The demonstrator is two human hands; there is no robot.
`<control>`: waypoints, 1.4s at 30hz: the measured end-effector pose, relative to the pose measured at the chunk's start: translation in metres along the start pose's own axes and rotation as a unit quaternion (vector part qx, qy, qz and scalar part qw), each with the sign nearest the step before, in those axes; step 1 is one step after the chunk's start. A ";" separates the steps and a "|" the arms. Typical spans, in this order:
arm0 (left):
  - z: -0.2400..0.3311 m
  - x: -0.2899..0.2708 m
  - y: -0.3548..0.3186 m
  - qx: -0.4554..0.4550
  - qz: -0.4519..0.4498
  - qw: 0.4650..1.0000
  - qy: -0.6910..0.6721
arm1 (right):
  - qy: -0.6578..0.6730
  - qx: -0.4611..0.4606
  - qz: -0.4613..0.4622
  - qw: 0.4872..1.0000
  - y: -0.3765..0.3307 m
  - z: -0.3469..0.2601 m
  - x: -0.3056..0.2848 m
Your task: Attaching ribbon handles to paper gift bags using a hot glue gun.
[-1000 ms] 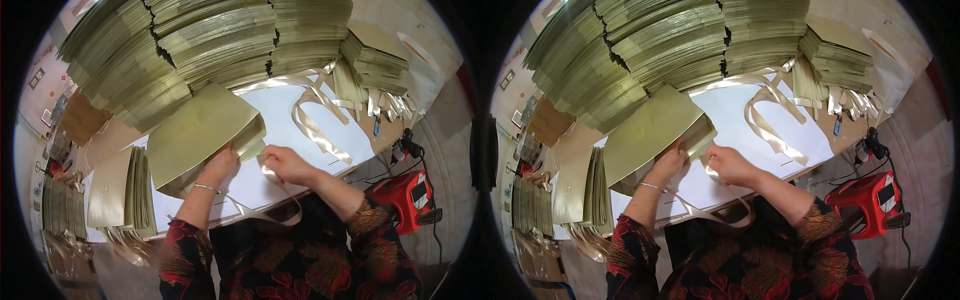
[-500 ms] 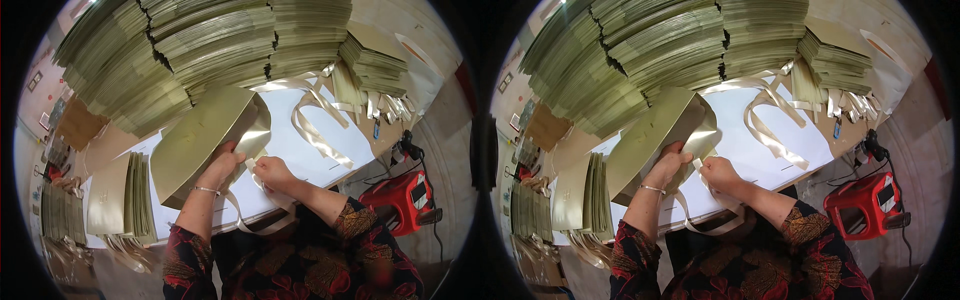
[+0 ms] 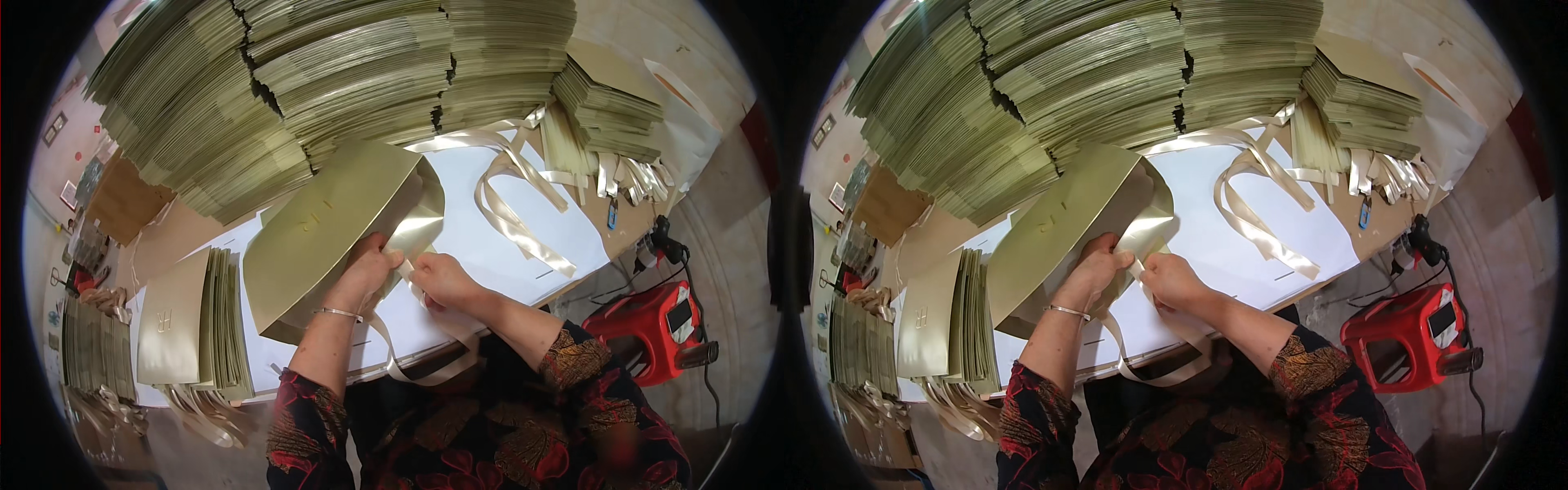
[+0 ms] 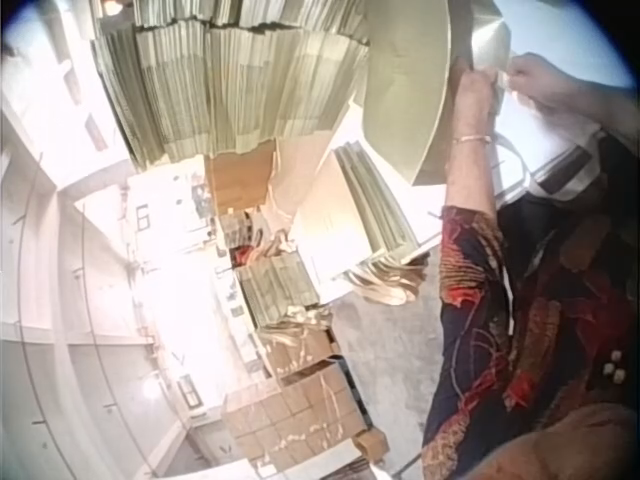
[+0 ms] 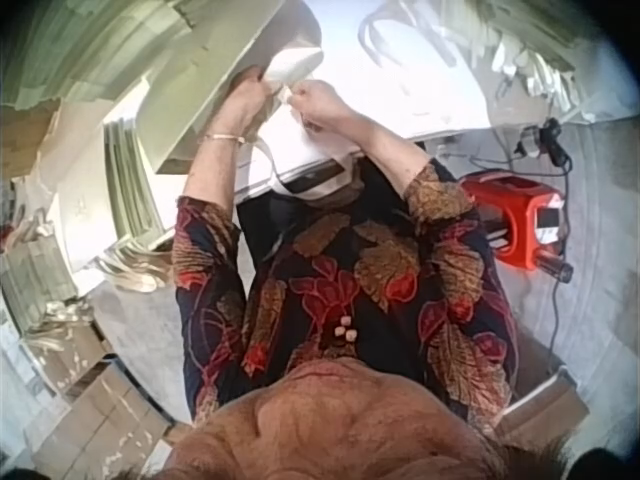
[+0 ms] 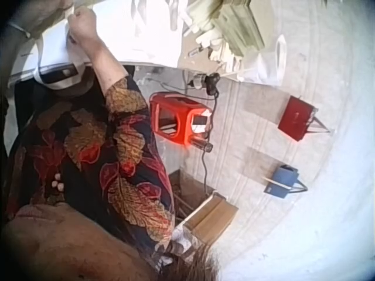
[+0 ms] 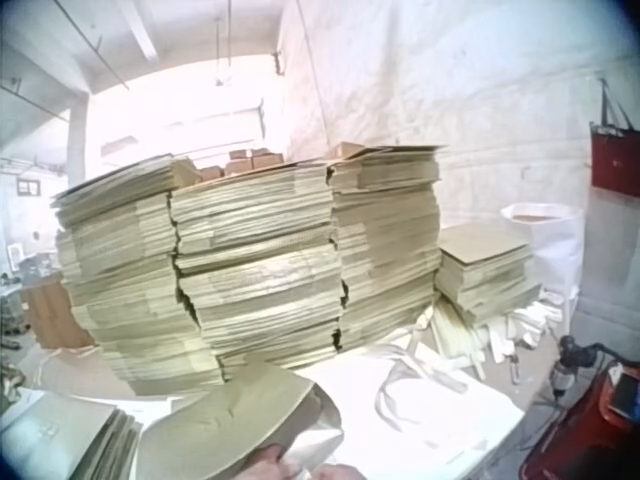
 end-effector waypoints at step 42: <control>-0.039 -0.057 -0.154 0.401 0.114 0.741 0.527 | -0.080 -0.147 0.313 0.935 -0.022 -0.017 -0.069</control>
Point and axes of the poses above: each hand's wrist, its own y-axis towards the middle knuckle, its own x-axis out of the palm, z = x × y, the point moved 6 cm from there along y, towards the middle knuckle, and after that the axes turned 6 degrees about z, right-handed, at the moved point
